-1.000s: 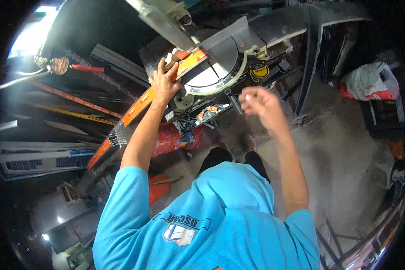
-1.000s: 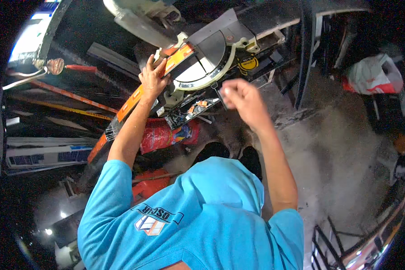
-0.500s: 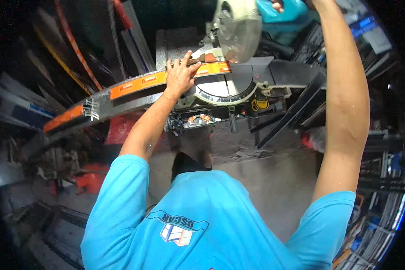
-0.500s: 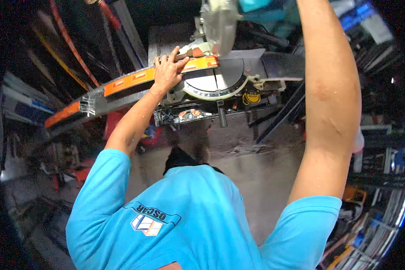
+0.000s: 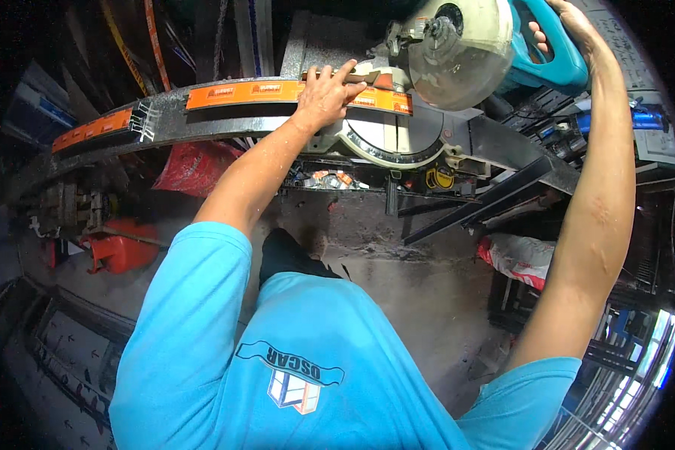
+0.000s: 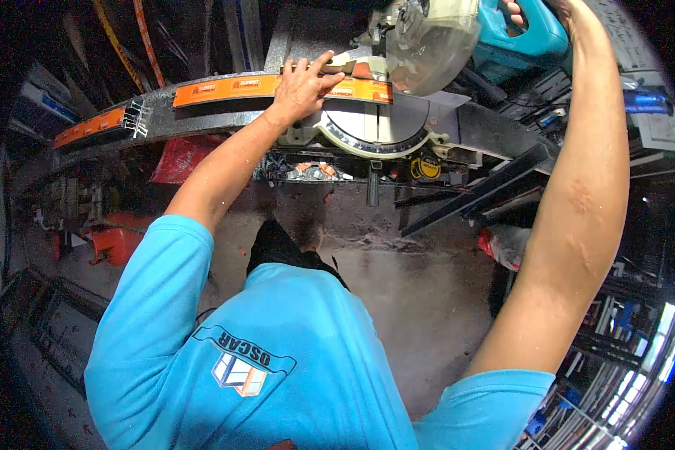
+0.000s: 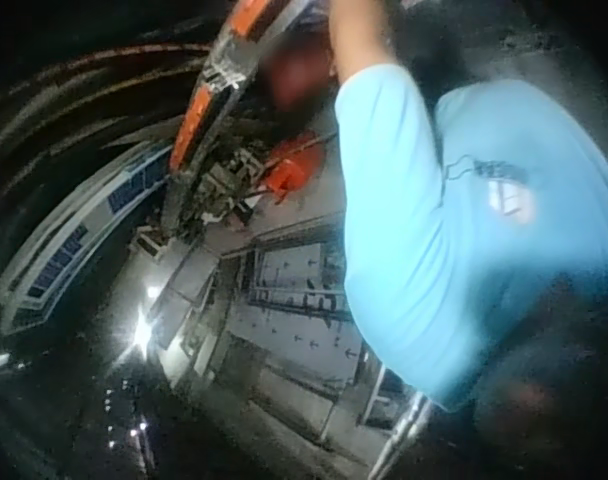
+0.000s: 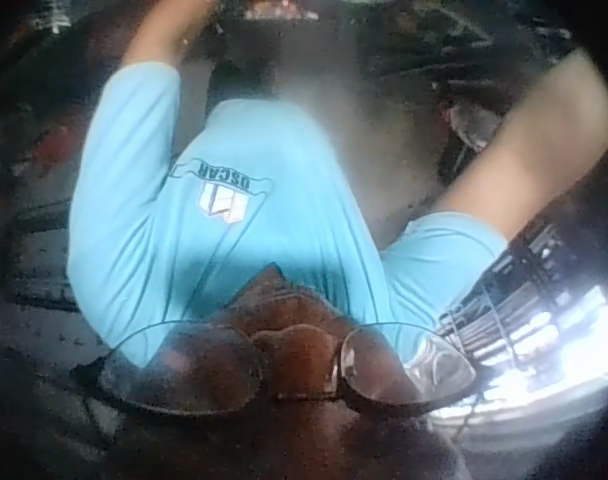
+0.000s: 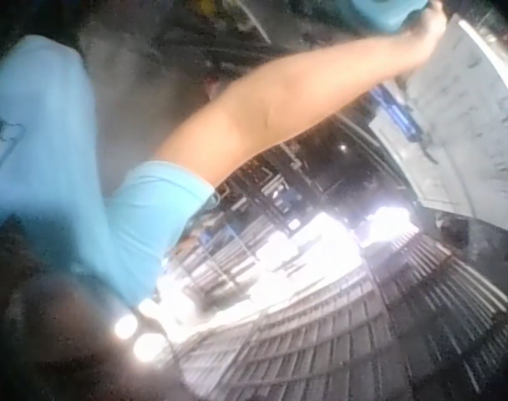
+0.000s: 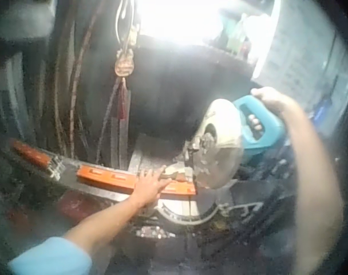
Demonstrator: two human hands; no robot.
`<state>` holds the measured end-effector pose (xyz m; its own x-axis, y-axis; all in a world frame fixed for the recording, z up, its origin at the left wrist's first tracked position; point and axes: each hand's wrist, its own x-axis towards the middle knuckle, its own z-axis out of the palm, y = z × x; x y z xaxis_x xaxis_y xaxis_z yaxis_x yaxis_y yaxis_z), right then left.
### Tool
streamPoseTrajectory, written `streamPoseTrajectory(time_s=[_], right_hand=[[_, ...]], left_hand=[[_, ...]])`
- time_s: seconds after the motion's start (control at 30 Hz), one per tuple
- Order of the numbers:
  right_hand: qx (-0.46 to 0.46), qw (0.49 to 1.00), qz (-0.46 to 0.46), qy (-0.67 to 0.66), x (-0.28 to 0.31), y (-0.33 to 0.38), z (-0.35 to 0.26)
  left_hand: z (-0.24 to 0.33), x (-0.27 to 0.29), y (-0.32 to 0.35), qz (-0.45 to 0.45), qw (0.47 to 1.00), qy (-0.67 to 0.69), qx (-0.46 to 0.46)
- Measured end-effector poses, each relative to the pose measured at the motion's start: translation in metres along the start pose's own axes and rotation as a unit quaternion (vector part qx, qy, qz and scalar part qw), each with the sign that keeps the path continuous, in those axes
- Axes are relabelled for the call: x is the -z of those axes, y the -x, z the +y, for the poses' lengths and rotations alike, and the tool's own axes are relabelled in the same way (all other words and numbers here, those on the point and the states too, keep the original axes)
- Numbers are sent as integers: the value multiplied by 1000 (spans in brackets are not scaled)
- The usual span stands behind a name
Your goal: The person uses a miter saw to cut long metal profiles. They measure the profiles with a tape measure, mark them with a pencil, position them on the saw, and make multiple cuts. Cut pieces are set aside on the floor or a nearby table.
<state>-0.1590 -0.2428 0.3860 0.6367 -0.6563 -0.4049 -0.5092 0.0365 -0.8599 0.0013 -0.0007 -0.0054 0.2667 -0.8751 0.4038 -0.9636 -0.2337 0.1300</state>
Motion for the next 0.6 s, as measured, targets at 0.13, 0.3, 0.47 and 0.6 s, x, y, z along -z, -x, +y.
streamPoseTrajectory(time_s=[0.13, 0.3, 0.47, 0.6], right_hand=[[25, 996, 76, 32, -23, 23, 10], [63, 995, 70, 33, -5, 21, 74], [98, 987, 117, 51, -23, 28, 136], [140, 976, 168, 24, -35, 50, 175]], left_hand=[[3, 4, -2, -16, 1000, -10, 7], [3, 5, -1, -8, 1000, -8, 4], [-2, 6, 7, -1, 1000, -18, 19], [3, 5, 0, 5, 1000, -18, 3]])
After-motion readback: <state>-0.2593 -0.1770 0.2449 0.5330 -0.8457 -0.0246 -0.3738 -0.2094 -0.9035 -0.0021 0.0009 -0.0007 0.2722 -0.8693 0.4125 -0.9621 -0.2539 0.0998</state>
